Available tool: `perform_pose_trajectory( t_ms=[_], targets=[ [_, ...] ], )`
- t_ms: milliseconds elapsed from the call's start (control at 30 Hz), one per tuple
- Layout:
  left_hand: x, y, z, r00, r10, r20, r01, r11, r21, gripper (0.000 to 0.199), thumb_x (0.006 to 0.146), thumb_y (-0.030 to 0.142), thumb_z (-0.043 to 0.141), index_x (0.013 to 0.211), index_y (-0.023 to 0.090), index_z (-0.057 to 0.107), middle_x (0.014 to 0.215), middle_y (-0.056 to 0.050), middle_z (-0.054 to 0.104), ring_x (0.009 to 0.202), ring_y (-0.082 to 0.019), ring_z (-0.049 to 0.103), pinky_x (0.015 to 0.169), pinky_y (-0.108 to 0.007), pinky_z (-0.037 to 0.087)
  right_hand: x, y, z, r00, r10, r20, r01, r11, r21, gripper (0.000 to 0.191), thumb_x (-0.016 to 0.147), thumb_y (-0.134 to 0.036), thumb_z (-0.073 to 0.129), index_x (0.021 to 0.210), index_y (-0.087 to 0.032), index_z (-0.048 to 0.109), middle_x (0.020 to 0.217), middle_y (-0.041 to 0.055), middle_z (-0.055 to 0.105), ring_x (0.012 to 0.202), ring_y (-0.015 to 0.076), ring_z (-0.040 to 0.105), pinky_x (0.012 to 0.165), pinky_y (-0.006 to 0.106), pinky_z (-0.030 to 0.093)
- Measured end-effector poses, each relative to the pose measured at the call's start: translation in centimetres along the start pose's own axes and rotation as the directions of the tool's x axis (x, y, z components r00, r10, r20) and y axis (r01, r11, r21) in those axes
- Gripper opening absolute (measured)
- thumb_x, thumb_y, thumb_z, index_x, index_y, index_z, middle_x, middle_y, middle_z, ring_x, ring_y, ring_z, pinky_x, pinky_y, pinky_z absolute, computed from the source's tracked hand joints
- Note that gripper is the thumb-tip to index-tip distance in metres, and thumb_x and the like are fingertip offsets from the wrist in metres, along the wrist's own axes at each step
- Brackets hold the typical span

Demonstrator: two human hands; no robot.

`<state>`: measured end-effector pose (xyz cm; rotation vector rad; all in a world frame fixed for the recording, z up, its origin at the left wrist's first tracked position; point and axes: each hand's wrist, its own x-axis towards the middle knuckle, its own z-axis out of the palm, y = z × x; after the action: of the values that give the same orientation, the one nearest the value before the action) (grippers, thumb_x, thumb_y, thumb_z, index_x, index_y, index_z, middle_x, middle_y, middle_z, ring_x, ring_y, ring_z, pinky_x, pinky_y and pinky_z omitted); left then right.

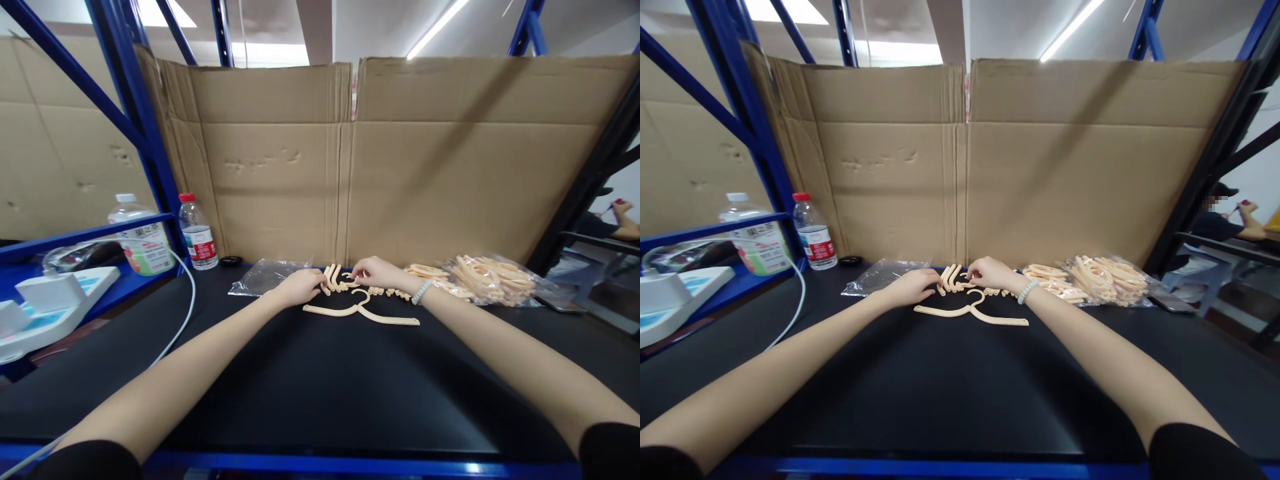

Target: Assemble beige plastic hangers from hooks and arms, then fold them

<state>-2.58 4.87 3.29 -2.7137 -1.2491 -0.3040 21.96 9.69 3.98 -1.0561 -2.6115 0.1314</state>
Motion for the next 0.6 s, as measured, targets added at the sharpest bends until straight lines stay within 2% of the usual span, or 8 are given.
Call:
perform_pose_trajectory(
  t_ms=[100,200,333,467,600],
  targets=[
    [0.1,0.0,0.1,1.0,-0.009,0.024,0.009,1.0,0.003,0.022,0.079,0.004,0.059,0.096,0.017,0.067,0.1,-0.007,0.069,0.093,-0.021,0.066,0.082,-0.031,0.051,1.1,0.1,0.6,0.999,-0.003,0.046,0.004,1.0,-0.022,0.015,0.076,-0.013,0.064,0.088,-0.016,0.074,0.076,0.0033,0.07,0.064,0.0125,0.059,0.06,0.022,0.04],
    [0.3,0.1,0.4,0.999,-0.021,0.034,0.02,1.0,0.005,0.017,0.086,0.012,0.06,0.101,0.015,0.065,0.101,-0.007,0.067,0.092,-0.02,0.065,0.081,-0.035,0.052,1.4,-0.2,1.2,0.998,0.011,0.065,-0.007,0.998,-0.058,0.011,0.08,-0.019,0.068,0.088,-0.014,0.071,0.079,0.0033,0.069,0.067,0.0122,0.06,0.063,0.024,0.044],
    [0.6,0.0,0.8,0.999,-0.017,0.039,0.017,1.0,-0.004,0.016,0.092,0.025,0.059,0.102,0.013,0.063,0.105,-0.006,0.065,0.093,-0.019,0.063,0.082,-0.04,0.053,0.9,-0.9,1.6,0.997,0.047,0.056,-0.039,0.991,-0.125,0.018,0.089,-0.032,0.062,0.088,-0.014,0.065,0.087,0.0024,0.066,0.077,0.0144,0.062,0.074,0.033,0.051],
    [0.7,-0.4,1.2,0.999,-0.013,0.029,0.014,0.999,-0.034,0.02,0.092,0.028,0.058,0.104,0.014,0.063,0.108,-0.007,0.064,0.095,-0.02,0.063,0.083,-0.041,0.053,0.2,-1.5,1.8,0.997,0.073,-0.031,-0.077,0.986,-0.147,0.017,0.09,-0.031,0.06,0.088,-0.015,0.065,0.094,0.0045,0.066,0.086,0.0168,0.061,0.08,0.035,0.049],
    [0.8,-0.7,1.6,1.0,-0.006,0.019,0.008,0.996,-0.087,0.021,0.093,0.029,0.058,0.106,0.014,0.062,0.109,-0.007,0.064,0.094,-0.02,0.063,0.083,-0.041,0.054,-0.2,-1.3,1.5,0.97,0.121,-0.212,-0.143,0.985,-0.092,0.015,0.089,-0.023,0.056,0.085,-0.017,0.069,0.096,0.0083,0.065,0.089,0.0187,0.06,0.077,0.029,0.044]
  ],
)
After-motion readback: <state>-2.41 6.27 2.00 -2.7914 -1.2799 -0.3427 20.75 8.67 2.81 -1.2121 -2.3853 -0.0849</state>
